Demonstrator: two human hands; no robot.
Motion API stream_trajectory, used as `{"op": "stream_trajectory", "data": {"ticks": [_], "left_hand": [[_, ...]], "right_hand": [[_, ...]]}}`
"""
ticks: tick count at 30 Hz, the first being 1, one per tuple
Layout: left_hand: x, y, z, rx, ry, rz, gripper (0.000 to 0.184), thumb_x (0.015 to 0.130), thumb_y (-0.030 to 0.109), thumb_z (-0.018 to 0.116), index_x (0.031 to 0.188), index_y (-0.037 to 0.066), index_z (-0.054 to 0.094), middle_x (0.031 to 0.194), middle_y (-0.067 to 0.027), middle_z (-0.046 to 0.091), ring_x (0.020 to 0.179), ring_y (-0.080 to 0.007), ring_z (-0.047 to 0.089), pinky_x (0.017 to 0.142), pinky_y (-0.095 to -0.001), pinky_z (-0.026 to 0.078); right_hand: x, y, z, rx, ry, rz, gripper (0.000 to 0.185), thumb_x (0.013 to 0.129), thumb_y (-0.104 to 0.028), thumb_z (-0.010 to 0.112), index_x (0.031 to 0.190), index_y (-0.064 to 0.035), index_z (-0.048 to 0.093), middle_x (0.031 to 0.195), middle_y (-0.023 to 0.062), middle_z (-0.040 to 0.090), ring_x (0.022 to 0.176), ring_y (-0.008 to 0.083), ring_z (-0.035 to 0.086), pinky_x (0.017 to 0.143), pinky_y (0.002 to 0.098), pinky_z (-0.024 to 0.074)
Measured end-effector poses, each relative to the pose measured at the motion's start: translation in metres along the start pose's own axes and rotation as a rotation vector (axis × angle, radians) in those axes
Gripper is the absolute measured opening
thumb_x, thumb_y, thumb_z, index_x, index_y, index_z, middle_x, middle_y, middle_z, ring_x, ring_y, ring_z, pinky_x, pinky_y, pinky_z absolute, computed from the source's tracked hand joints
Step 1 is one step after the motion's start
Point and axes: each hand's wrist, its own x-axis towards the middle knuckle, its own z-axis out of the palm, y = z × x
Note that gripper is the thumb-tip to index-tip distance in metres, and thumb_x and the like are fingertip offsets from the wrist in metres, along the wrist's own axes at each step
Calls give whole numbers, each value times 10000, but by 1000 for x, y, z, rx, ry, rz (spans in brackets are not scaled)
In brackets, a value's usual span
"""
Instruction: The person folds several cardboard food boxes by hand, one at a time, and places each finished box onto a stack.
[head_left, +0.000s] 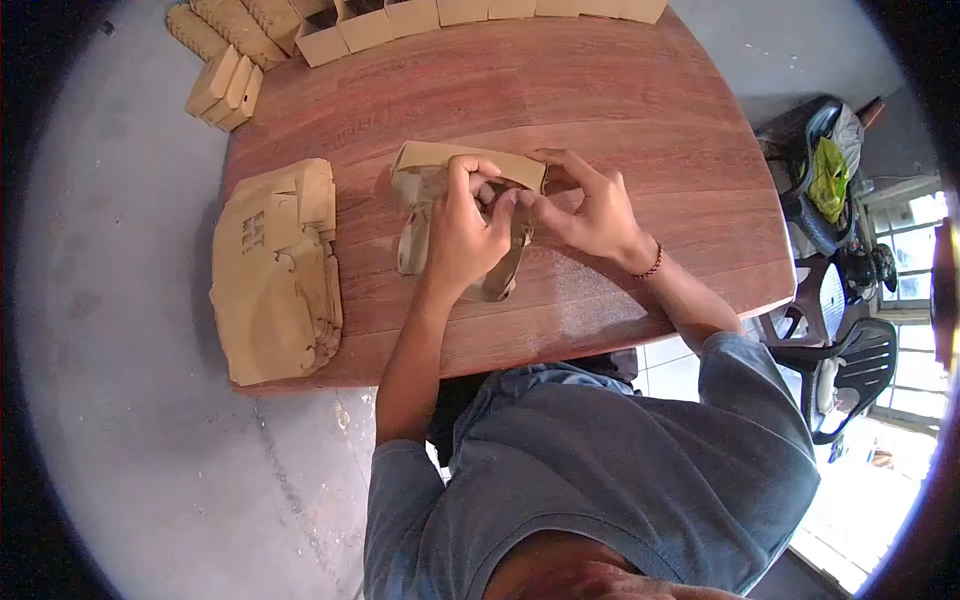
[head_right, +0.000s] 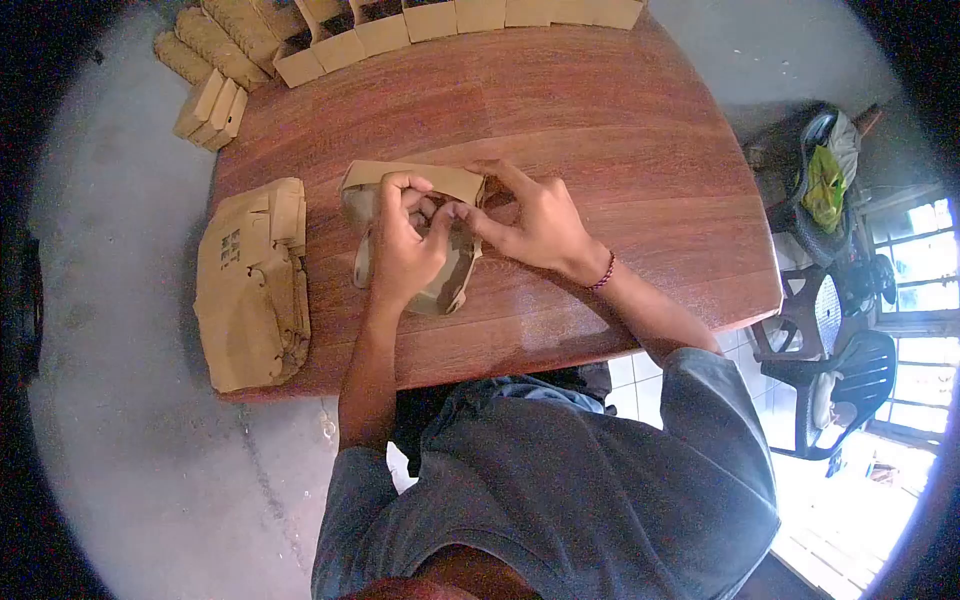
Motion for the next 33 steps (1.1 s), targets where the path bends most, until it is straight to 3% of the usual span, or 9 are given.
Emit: {"op": "stream_trajectory", "data": {"ticks": [2,12,14,19,21,23,25,27,33], "left_hand": [[0,0,2,-53,39,0,359,860,-35,680,1127,29,449,860,-136,666,796,-232,717,629,-310,518],[5,6,0,28,44,71,461,826,-28,724,1202,52,469,871,-120,695,712,-183,685,598,-294,525],[6,4,0,-24,74,94,449,845,27,734,1212,51,475,886,-104,714,714,-174,689,596,-283,522],[7,3,-11,72,125,46,359,880,166,733,1149,33,537,880,-84,739,692,-172,700,602,-303,528],[8,2,-15,239,-141,-68,319,915,232,713,1107,2,606,938,-126,730,817,-189,704,723,-327,550],[8,10,-12,255,-225,-119,308,911,265,711,1050,0,637,929,-125,737,828,-209,718,731,-340,556],[6,14,-12,273,-310,-168,314,906,297,708,992,-3,668,921,-124,744,838,-229,732,739,-352,561],[4,12,-13,350,-510,-220,308,850,355,731,937,62,689,896,-103,748,862,-314,719,768,-419,544],[-1,22,-4,451,-591,-268,460,803,485,751,958,54,709,875,-136,738,844,-361,704,772,-469,533]], "right_hand": [[1,-2,-1,13,3,10,573,817,-364,811,1191,28,628,903,195,740,822,284,751,729,360,607],[2,-5,-1,140,-56,116,598,811,-351,824,1239,16,625,945,193,742,906,261,744,792,350,593],[3,-7,-3,146,-42,208,568,811,-238,838,1275,-1,609,1039,188,735,960,219,731,789,309,591],[13,1,-10,69,87,236,541,798,-275,849,1214,-4,635,947,154,749,855,182,742,721,284,593],[15,5,-13,-23,112,256,535,792,-287,854,1188,3,642,909,141,752,817,169,742,702,283,594],[15,8,-12,-75,201,167,550,738,-433,866,999,4,658,815,145,735,742,246,746,630,344,590],[15,5,-12,-88,214,125,550,732,-444,867,966,-3,637,795,149,728,723,258,742,613,349,587],[13,1,-13,-106,231,85,552,726,-456,868,932,-10,615,774,152,720,703,270,738,596,354,585],[7,3,-8,-254,243,28,580,700,-515,866,865,-38,581,667,106,680,589,248,706,501,352,553]]}}
